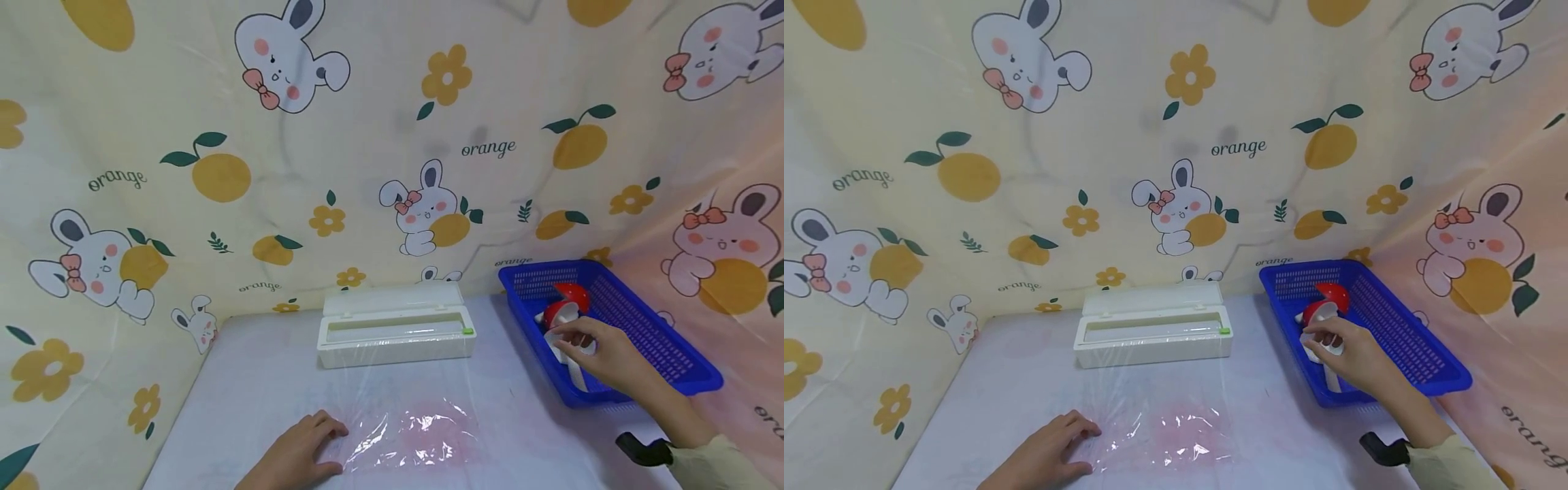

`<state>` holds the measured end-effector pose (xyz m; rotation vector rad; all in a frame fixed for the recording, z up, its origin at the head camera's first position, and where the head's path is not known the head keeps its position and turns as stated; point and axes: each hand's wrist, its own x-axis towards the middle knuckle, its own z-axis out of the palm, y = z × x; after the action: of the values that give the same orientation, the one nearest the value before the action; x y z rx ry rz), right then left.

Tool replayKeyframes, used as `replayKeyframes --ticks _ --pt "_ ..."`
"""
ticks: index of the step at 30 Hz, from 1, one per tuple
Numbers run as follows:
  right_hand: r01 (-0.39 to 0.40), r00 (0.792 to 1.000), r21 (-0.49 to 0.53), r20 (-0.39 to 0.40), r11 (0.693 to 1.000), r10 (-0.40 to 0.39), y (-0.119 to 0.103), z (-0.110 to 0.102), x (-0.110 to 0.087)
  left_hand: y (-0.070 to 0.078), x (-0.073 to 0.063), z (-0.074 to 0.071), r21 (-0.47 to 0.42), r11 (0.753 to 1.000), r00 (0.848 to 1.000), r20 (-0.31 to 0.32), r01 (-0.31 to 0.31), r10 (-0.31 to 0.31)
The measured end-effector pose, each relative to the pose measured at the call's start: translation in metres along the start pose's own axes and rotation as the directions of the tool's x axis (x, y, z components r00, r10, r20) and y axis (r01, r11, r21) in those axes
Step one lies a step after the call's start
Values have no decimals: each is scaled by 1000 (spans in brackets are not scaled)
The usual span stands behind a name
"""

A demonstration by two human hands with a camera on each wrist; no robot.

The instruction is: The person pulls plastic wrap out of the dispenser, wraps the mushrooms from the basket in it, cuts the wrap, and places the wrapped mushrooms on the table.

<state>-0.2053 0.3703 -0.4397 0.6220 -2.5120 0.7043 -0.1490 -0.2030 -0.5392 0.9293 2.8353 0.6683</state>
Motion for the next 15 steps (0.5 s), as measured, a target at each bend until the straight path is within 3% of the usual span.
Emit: replayKeyframes --ticks 5,10,13,15 --pt "-136 988 -54 72 989 140 17 -6 -1 -1 1 2 4 1000 1000 19 22 -22" --pt "-324 916 -99 216 941 338 31 -9 -3 -1 1 3 11 1000 1000 -6 8 -8" --pt "-368 885 -114 263 923 385 37 -8 -5 -1 0 3 13 1000 1000 -13 0 0" --pt "-378 875 -128 275 917 399 41 -7 -7 -2 0 2 16 1000 1000 -14 -4 4"
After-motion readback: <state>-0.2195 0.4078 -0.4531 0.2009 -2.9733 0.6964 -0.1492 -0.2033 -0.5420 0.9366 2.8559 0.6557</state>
